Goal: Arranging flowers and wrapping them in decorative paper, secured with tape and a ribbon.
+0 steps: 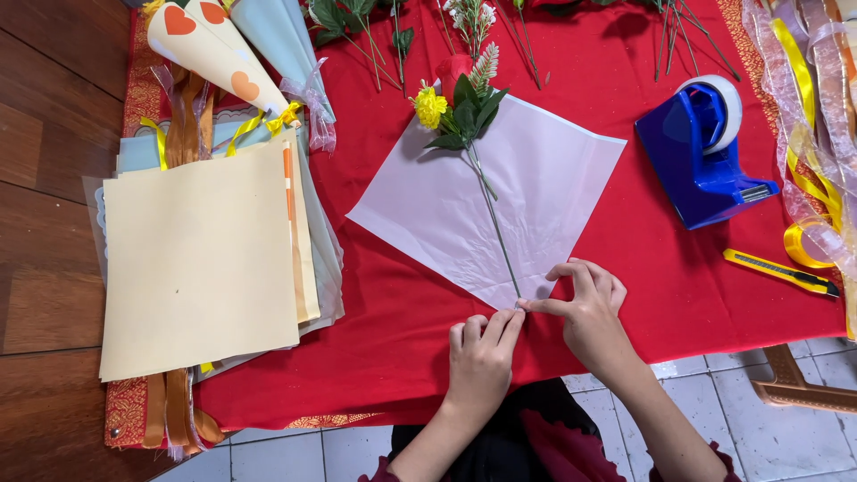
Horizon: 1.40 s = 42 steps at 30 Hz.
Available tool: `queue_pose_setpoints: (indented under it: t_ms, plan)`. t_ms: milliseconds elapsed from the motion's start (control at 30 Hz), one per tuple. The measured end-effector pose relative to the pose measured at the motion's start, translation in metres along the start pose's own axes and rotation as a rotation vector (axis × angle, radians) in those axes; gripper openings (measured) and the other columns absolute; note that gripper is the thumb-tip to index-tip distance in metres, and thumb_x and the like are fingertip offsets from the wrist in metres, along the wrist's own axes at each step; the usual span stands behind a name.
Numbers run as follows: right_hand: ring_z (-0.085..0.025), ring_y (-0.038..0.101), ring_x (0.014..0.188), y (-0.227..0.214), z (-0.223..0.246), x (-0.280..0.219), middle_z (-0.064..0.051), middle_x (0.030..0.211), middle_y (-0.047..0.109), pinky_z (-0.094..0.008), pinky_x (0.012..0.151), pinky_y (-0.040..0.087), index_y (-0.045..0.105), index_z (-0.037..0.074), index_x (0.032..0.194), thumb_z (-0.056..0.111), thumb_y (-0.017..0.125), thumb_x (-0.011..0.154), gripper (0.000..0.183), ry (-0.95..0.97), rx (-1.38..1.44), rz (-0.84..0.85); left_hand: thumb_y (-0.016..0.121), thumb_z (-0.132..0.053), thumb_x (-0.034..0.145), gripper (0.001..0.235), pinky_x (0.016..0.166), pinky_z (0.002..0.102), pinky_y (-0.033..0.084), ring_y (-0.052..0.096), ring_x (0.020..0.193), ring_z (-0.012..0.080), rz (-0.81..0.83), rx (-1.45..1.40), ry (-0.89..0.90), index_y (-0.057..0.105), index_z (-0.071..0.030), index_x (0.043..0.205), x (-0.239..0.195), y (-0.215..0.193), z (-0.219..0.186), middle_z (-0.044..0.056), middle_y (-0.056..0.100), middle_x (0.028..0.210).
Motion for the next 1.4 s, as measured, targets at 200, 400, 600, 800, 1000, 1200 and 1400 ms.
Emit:
queue_pose_setpoints:
  t_ms: [200, 400, 600, 800, 1000, 1200, 1400]
  plan:
    - [-0.034, 0.043, 0.127, -0.001, -0.002, 0.005, -0.002, 0.13, 0.056, -0.055, 0.102, 0.031, 0.083, 0.048, 0.093, -0.017, 0.056, 0.087, 0.071, 0.024, 0.033, 0.014, 0.058, -0.011, 0.095, 0.042, 0.088, 0.038, 0.041, 0.053, 0.085, 0.0211, 0.079, 0.193, 0.022, 0.068, -0.018, 0.136, -0.006, 0.012, -0.008, -0.006, 0.067, 0.112]
    - [-0.031, 0.045, 0.123, 0.007, -0.015, 0.006, 0.002, 0.124, 0.057, -0.052, 0.1, 0.031, 0.083, 0.052, 0.092, 0.004, 0.054, 0.101, 0.057, 0.052, 0.082, 0.013, 0.062, -0.013, 0.092, 0.046, 0.094, 0.041, 0.041, 0.056, 0.088, 0.0211, 0.082, 0.24, 0.022, 0.067, -0.024, 0.137, -0.007, 0.011, -0.011, -0.005, 0.069, 0.12]
    - [-0.036, 0.04, 0.132, 0.005, -0.013, -0.005, 0.0, 0.142, 0.055, -0.055, 0.102, 0.03, 0.079, 0.057, 0.101, 0.01, 0.056, 0.1, 0.053, 0.028, 0.024, 0.044, 0.059, -0.022, 0.093, 0.05, 0.101, 0.043, 0.038, 0.056, 0.09, 0.0148, 0.173, 0.415, 0.038, 0.062, -0.022, 0.142, -0.014, 0.022, -0.024, -0.005, 0.065, 0.123]
    - [-0.042, 0.03, 0.144, 0.002, -0.005, -0.02, -0.004, 0.161, 0.035, -0.062, 0.108, 0.025, 0.063, 0.054, 0.133, -0.03, 0.048, 0.06, 0.112, -0.058, -0.122, 0.154, 0.058, -0.024, 0.094, 0.05, 0.105, 0.043, 0.036, 0.057, 0.1, 0.0138, 0.222, 0.445, 0.052, 0.062, -0.016, 0.143, -0.013, 0.031, -0.031, -0.004, 0.066, 0.119]
    - [-0.041, 0.031, 0.143, 0.001, -0.015, -0.026, -0.004, 0.163, 0.034, -0.059, 0.104, 0.029, 0.064, 0.058, 0.128, -0.03, 0.048, 0.067, 0.109, -0.008, -0.15, 0.131, 0.058, -0.026, 0.094, 0.054, 0.105, 0.044, 0.038, 0.056, 0.1, 0.0147, 0.234, 0.429, 0.038, 0.058, -0.014, 0.147, -0.012, 0.031, -0.03, -0.002, 0.065, 0.124]
    - [-0.03, 0.049, 0.135, -0.051, -0.052, -0.011, -0.001, 0.152, 0.056, -0.057, 0.097, 0.029, 0.075, 0.045, 0.118, -0.014, 0.051, 0.083, 0.073, 0.061, -0.02, -0.019, 0.058, -0.021, 0.092, 0.054, 0.103, 0.046, 0.038, 0.055, 0.099, 0.0178, 0.239, 0.393, 0.037, 0.059, -0.013, 0.145, -0.017, 0.039, -0.029, 0.001, 0.064, 0.124]
    - [-0.035, 0.051, 0.127, -0.176, -0.151, 0.015, -0.018, 0.13, 0.059, -0.049, 0.11, 0.032, 0.077, 0.003, 0.139, -0.001, 0.067, 0.12, 0.022, 0.144, -0.111, -0.413, 0.061, -0.02, 0.091, 0.055, 0.102, 0.046, 0.039, 0.055, 0.097, 0.0181, 0.258, 0.401, 0.042, 0.059, -0.011, 0.145, -0.015, 0.035, -0.03, -0.001, 0.065, 0.121]
Point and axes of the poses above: each hand's wrist, its own x-axis towards the middle knuckle, its own y-axis out of the palm, z = x × y, the point moved 9 cm from there along x, towards the middle knuckle
